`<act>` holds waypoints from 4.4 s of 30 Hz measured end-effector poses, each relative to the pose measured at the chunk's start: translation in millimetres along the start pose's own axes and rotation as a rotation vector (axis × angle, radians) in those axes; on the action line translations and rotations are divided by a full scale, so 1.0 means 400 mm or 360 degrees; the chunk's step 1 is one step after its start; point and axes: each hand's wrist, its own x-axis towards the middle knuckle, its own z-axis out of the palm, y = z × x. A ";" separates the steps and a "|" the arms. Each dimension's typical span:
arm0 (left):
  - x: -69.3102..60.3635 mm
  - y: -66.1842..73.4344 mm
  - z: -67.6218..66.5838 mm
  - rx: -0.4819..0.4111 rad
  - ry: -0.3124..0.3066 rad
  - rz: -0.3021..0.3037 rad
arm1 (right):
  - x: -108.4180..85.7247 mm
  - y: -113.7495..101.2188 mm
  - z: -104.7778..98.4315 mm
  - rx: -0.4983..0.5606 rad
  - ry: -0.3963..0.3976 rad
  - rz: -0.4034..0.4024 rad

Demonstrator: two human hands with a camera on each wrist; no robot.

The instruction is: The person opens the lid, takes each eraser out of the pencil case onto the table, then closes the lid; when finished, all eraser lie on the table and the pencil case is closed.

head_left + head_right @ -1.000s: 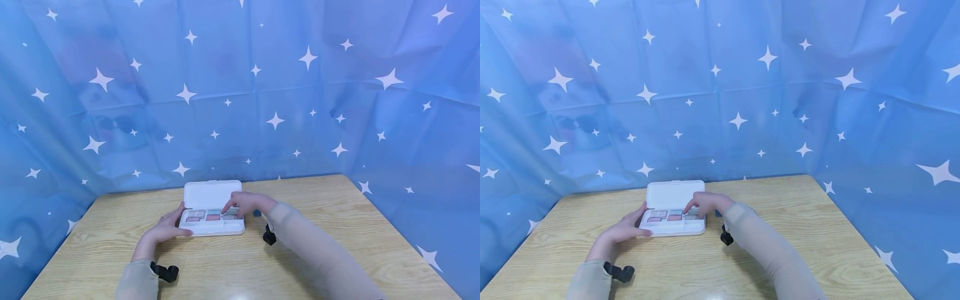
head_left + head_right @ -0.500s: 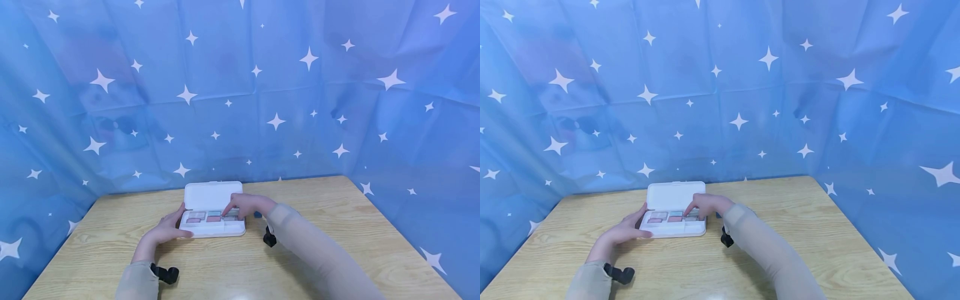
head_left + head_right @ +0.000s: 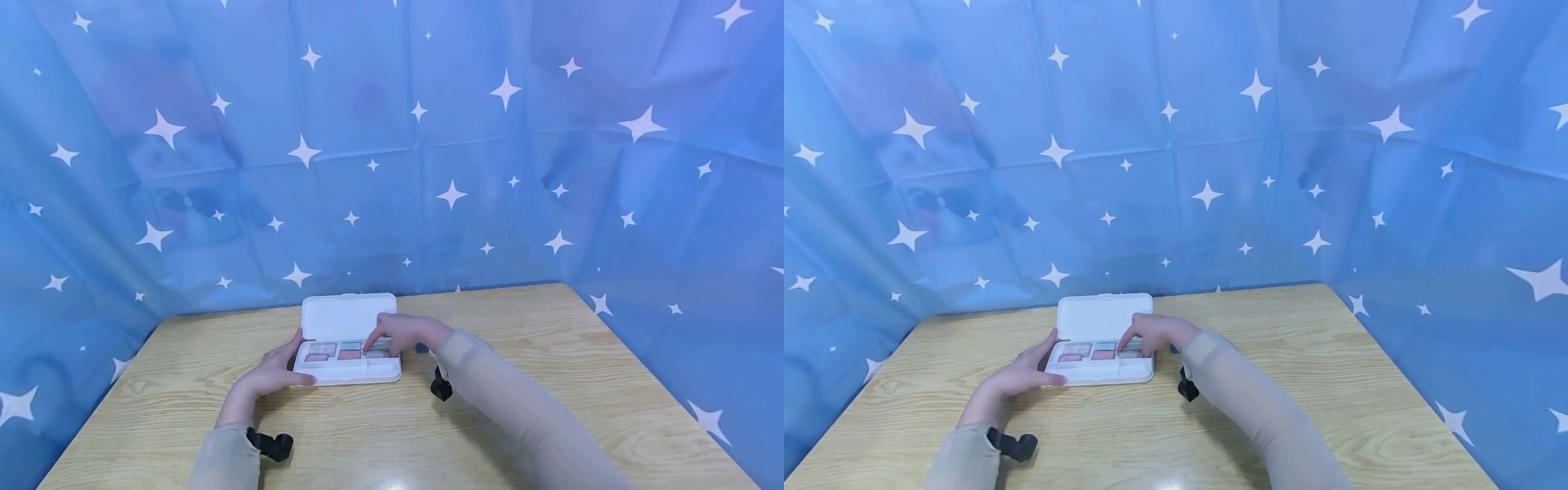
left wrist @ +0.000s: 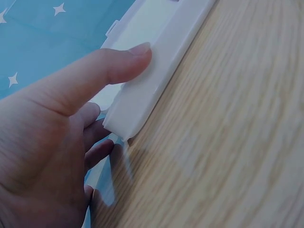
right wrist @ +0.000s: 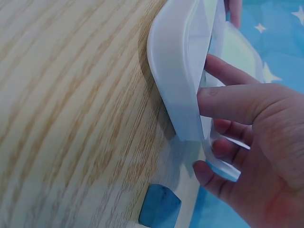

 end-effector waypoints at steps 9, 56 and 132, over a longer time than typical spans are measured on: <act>0.001 -0.003 0.001 -0.0002 0.0012 -0.0011 | -0.006 0.003 -0.008 -0.0027 -0.0004 -0.0061; -0.003 0.005 -0.001 0.0019 0.0000 -0.0003 | -0.182 0.112 0.009 0.0867 0.0499 0.0063; -0.005 0.002 0.000 -0.0004 -0.0023 -0.0027 | -0.318 0.261 0.085 0.0769 0.0720 0.0524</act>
